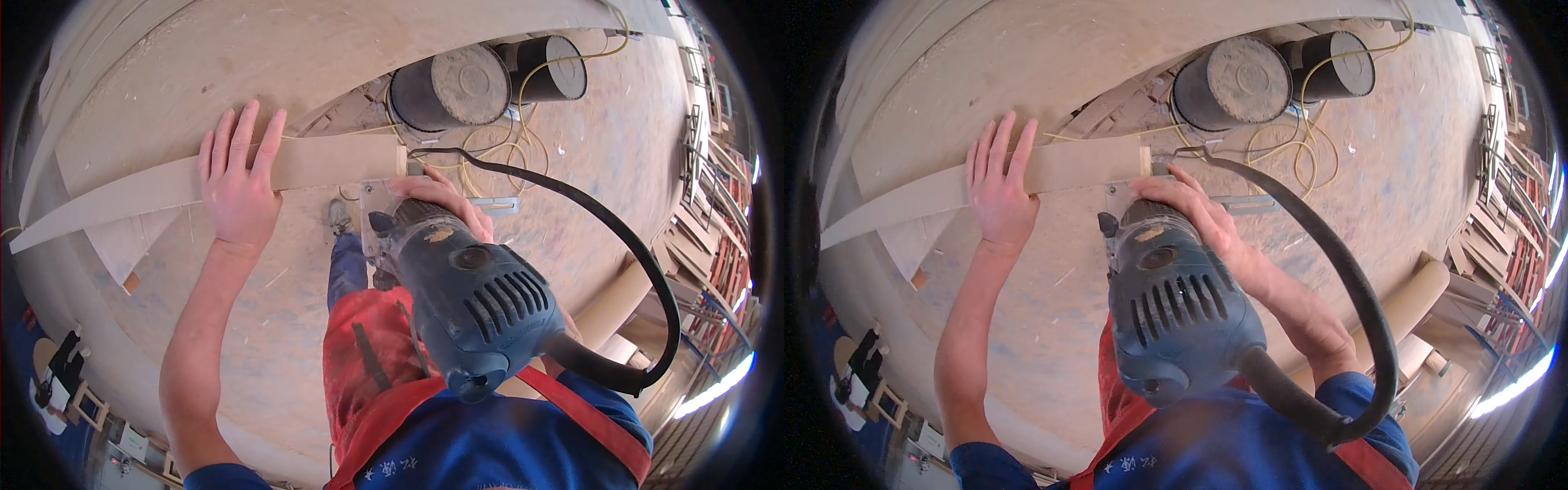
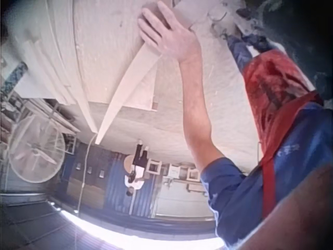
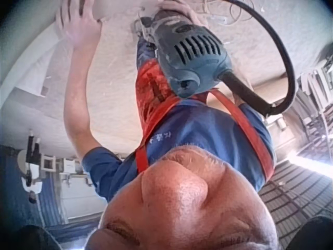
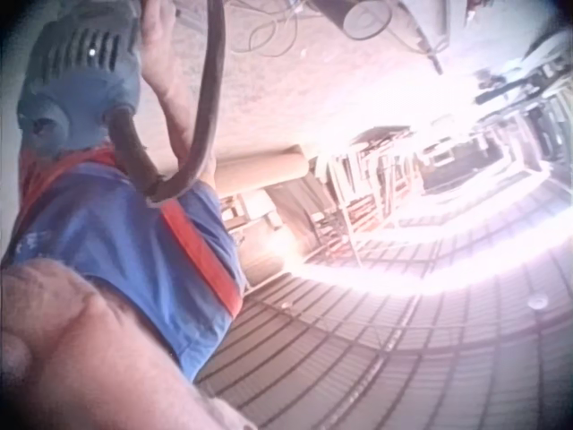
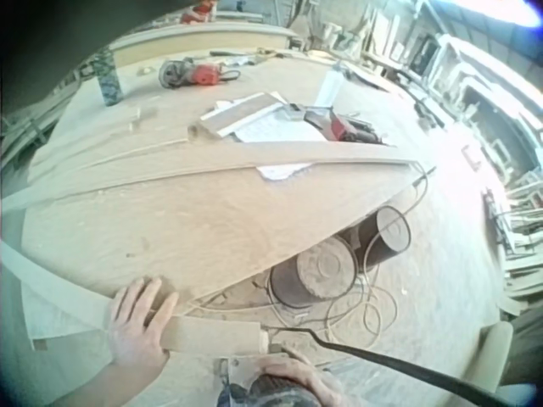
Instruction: The person trims the edges of wooden boards using a handheld router, places the tool onto a table, and unbuckles the apron strap around their waist.
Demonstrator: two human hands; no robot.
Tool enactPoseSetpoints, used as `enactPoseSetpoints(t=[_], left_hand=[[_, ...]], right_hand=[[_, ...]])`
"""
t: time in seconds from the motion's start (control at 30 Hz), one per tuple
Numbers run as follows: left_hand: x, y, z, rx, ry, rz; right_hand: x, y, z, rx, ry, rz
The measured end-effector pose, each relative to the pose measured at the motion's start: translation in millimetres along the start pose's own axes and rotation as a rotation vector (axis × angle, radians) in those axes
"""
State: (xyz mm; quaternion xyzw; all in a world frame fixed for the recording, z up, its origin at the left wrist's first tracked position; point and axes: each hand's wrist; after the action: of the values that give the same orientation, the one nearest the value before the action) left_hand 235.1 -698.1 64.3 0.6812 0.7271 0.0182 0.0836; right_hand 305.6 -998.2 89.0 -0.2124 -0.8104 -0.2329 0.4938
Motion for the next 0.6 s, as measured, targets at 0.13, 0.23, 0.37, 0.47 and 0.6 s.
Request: enactPoseSetpoints(t=[0.13, 0.23, 0.37, 0.47, 0.6], left_hand=[[0, -2, 0, 0.005, 0.009, 0.002], [-1, -1, 2, 0.0, 0.023, 0.006], [-2, 1, 0, -0.001, 0.023, 0.003], [-1, 1, -2, 0.015, 0.019, -0.005], [-2, 1, 1, 0.001, 0.017, -0.002]], right_hand=[[0, 4, -3, 0.037, 0.007, -0.017], [3, 6, -5, 0.051, -0.011, 0.02], [7, 8, -8, 0.061, -0.038, 0.06], [9, 11, -8, 0.044, -0.074, 0.078], [3, 14, -9, 0.053, -0.062, 0.054]])
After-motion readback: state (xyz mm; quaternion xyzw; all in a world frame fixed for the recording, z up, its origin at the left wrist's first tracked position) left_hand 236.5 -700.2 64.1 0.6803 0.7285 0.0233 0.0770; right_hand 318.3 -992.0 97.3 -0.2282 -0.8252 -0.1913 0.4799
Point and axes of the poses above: each hand's wrist, its own y-axis towards the middle knuckle, its own z-axis out of the palm, x = y × z, and after that the axes turned 5 degrees about x, right-handed
